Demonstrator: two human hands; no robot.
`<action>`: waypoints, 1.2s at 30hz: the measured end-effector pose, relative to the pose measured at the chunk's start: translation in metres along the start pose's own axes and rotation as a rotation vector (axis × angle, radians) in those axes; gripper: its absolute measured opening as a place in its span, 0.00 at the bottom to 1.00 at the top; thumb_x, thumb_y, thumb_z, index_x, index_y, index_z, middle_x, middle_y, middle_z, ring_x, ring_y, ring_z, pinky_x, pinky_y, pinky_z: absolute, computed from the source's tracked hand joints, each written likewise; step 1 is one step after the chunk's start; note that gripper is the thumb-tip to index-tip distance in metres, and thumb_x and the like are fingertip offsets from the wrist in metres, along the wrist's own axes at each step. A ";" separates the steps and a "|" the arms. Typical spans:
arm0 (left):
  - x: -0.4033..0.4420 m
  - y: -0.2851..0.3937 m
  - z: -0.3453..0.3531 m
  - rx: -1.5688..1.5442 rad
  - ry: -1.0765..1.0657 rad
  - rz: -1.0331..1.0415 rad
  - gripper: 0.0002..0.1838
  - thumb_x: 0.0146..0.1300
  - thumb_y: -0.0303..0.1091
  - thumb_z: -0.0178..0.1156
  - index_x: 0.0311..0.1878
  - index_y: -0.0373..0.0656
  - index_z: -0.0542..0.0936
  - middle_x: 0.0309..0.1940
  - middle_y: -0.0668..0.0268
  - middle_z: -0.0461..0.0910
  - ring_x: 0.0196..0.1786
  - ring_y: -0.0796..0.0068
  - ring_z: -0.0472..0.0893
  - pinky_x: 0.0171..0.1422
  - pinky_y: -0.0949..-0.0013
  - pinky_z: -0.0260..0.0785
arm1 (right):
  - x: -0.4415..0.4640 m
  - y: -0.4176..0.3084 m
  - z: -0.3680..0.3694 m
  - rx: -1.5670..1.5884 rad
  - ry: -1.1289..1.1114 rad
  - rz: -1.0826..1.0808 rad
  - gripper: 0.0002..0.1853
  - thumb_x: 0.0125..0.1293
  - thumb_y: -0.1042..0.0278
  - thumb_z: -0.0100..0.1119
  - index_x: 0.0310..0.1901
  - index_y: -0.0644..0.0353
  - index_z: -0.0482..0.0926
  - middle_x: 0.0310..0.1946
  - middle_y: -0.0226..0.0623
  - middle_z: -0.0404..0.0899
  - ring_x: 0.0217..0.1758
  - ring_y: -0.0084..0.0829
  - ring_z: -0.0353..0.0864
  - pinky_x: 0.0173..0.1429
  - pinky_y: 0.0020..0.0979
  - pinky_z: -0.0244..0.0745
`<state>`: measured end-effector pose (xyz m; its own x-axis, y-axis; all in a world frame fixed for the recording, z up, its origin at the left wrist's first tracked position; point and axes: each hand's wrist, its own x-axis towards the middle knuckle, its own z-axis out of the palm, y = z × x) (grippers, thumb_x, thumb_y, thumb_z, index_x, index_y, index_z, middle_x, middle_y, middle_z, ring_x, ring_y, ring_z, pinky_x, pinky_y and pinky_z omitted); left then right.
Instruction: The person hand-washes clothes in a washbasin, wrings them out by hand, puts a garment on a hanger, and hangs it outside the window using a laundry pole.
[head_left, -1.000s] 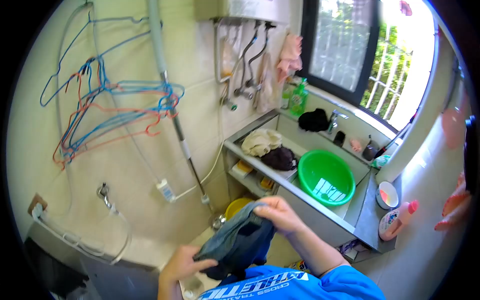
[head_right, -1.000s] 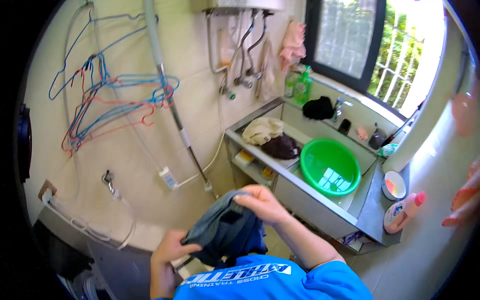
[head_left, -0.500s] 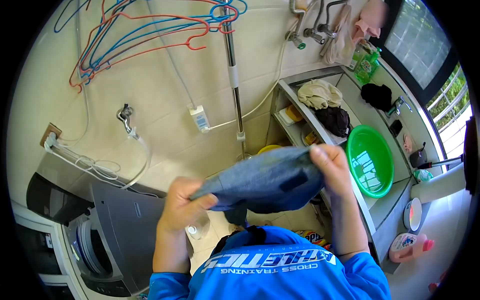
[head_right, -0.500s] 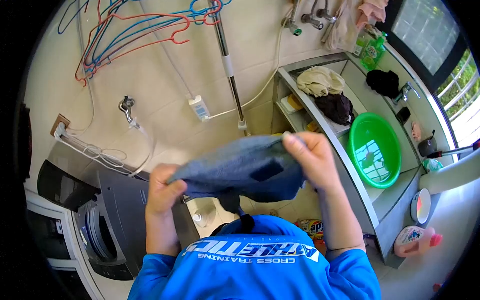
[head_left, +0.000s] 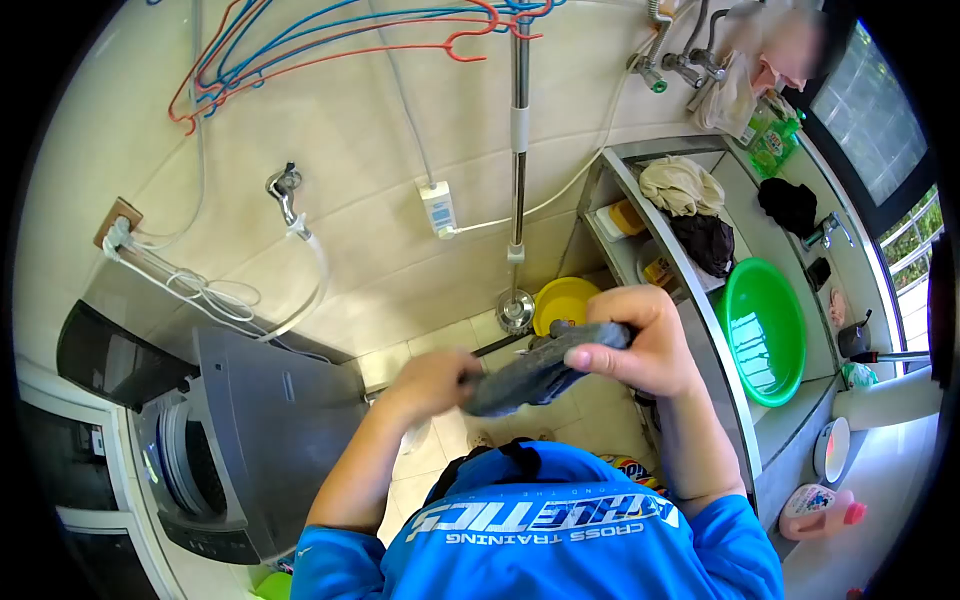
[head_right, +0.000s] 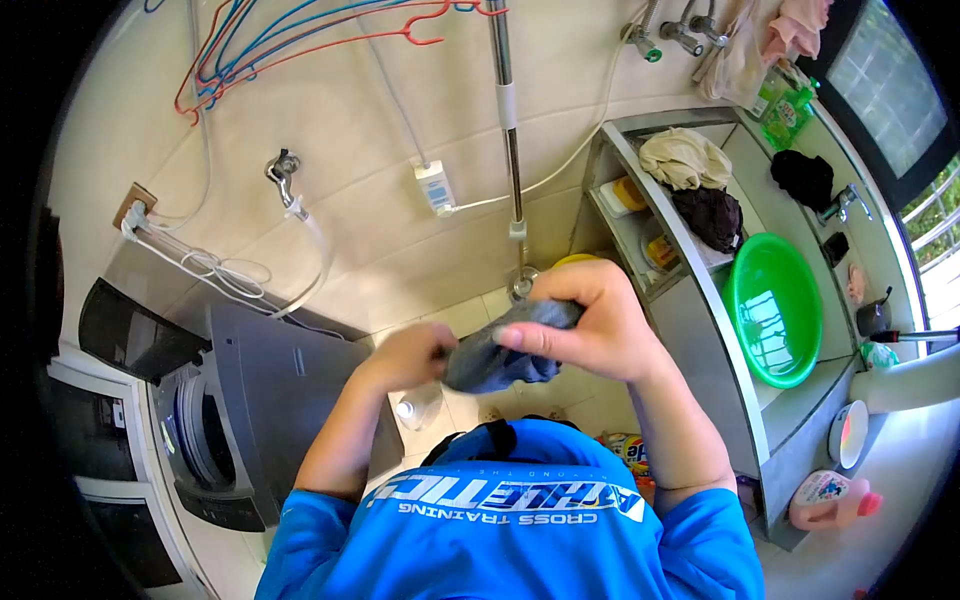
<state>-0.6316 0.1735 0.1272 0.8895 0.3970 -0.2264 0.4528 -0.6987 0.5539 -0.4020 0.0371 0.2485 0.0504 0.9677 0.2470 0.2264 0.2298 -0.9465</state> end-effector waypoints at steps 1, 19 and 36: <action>0.002 -0.007 0.000 -0.004 0.001 -0.007 0.10 0.53 0.30 0.60 0.39 0.39 0.80 0.32 0.61 0.77 0.36 0.69 0.77 0.42 0.67 0.69 | -0.003 -0.001 0.004 -0.157 -0.020 -0.093 0.16 0.52 0.61 0.73 0.21 0.62 0.75 0.15 0.31 0.69 0.18 0.23 0.67 0.23 0.26 0.60; -0.035 0.045 -0.079 -0.580 0.804 0.203 0.06 0.51 0.22 0.63 0.33 0.37 0.79 0.29 0.61 0.76 0.33 0.70 0.78 0.39 0.73 0.70 | 0.011 0.109 0.076 -0.404 0.218 0.176 0.09 0.55 0.73 0.59 0.40 0.62 0.77 0.26 0.39 0.79 0.29 0.31 0.78 0.32 0.32 0.71; -0.069 -0.065 -0.049 -1.603 0.676 -0.204 0.07 0.67 0.28 0.50 0.47 0.39 0.72 0.38 0.61 0.78 0.37 0.71 0.79 0.42 0.68 0.74 | 0.085 0.039 0.056 -0.306 0.181 0.148 0.07 0.54 0.71 0.65 0.31 0.64 0.77 0.16 0.22 0.67 0.20 0.14 0.63 0.25 0.20 0.59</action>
<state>-0.7255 0.2203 0.1460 0.4624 0.8433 -0.2738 -0.3293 0.4500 0.8301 -0.4437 0.1338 0.2207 0.2689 0.9480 0.1704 0.4820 0.0207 -0.8759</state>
